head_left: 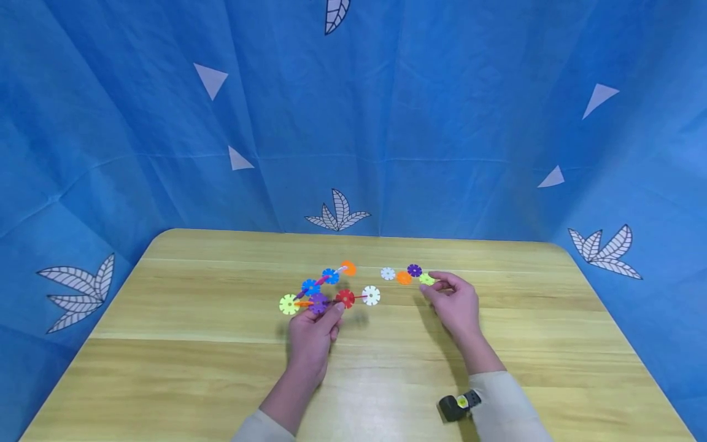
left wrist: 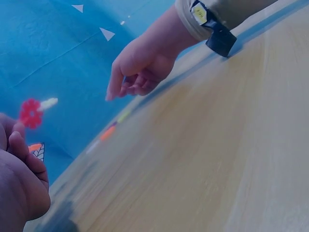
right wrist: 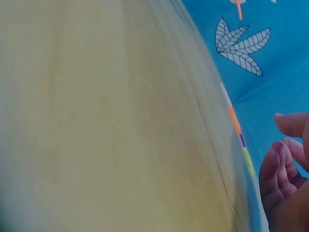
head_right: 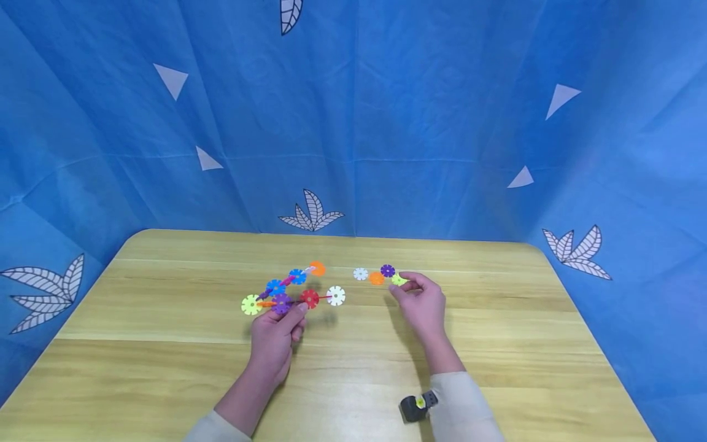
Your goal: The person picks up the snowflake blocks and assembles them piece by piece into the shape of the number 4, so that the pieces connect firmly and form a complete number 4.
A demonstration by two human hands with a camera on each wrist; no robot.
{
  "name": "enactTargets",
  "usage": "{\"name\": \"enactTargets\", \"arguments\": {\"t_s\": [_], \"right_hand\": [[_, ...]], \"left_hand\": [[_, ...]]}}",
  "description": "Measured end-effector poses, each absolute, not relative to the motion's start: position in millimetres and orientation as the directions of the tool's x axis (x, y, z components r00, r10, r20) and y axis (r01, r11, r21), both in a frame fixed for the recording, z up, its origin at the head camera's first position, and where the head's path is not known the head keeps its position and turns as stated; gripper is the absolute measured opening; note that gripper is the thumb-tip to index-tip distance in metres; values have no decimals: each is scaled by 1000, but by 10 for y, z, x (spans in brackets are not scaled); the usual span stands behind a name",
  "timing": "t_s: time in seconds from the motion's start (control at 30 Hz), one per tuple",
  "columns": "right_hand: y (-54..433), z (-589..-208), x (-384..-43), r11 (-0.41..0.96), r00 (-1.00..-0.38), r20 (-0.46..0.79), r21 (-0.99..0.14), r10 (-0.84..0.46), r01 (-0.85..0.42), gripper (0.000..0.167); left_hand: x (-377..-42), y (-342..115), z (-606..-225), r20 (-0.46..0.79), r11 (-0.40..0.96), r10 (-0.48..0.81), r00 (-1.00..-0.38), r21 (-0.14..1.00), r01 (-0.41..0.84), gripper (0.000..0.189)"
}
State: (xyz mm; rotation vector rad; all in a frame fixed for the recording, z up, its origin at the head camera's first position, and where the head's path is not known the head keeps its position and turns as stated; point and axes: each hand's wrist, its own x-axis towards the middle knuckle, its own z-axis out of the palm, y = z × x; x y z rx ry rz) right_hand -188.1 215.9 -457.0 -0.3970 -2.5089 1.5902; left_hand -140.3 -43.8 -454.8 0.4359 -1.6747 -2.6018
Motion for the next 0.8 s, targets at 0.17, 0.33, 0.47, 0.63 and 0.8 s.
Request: {"name": "enactTargets", "arguments": {"t_s": [0.17,0.33,0.47,0.63,0.8], "right_hand": [[2171,-4598,-1941,415,-952,-7,-899,306,140,37],[2191,-4628,-1981,448,-949,-1,-881,315,150,37],[2207,-4647,-2010,483,-946,-5,-859,324,170,37],[2219,-4664,-2031,491,-946,-23,-850,323,189,40],[2231,-4687,-2052,514,-943,-30,-833,331,207,42]], "left_hand": [[-1403,-436,-4539,-227,-429,-163,-960,893,-139,11],[-1416,-436,-4530,-231,-427,-159,-960,893,-144,8],[-1425,-441,-4530,-229,-428,-154,-961,892,-144,10],[-1427,-450,-4542,-231,-418,-146,-962,896,-151,14],[-1421,-458,-4541,-235,-408,-145,-961,899,-158,18]]}}
